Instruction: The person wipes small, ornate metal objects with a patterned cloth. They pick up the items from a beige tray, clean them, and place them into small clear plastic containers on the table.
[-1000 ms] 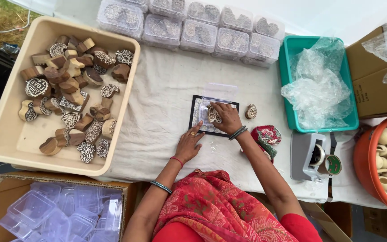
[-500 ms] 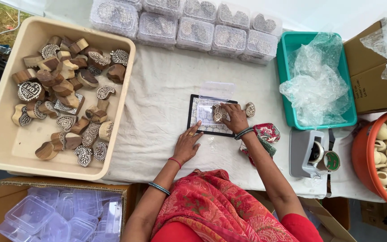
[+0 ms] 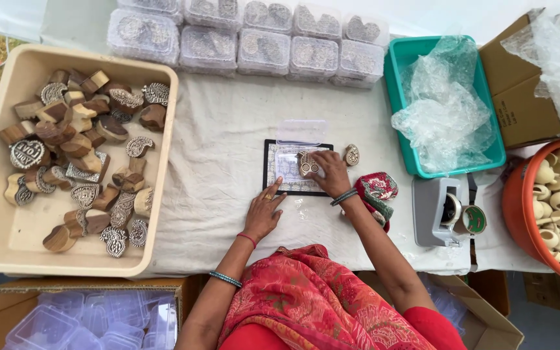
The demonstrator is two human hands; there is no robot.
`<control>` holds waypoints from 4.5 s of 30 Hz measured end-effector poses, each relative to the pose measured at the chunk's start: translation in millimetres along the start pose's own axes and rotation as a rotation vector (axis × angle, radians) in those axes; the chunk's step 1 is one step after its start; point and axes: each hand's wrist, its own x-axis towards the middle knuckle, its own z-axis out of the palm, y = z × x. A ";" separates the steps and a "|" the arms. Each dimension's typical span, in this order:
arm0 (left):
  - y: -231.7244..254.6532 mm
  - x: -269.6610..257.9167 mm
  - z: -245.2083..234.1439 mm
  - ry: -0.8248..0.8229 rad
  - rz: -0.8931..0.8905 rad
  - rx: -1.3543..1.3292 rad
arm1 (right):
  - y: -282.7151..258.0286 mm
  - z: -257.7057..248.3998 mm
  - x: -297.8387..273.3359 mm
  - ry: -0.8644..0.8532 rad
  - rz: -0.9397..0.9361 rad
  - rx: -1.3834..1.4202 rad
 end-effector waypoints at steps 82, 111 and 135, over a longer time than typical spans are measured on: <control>2.6 0.5 -11.5 -0.023 0.013 0.002 | 47.3 1.4 51.8 0.162 0.372 0.613; 3.9 67.3 -7.9 0.180 -0.114 0.301 | 7.7 -8.3 -21.8 -0.010 0.216 0.386; 5.5 80.2 -12.8 0.132 -0.009 0.394 | 15.3 -4.6 11.2 -0.283 -0.067 -0.007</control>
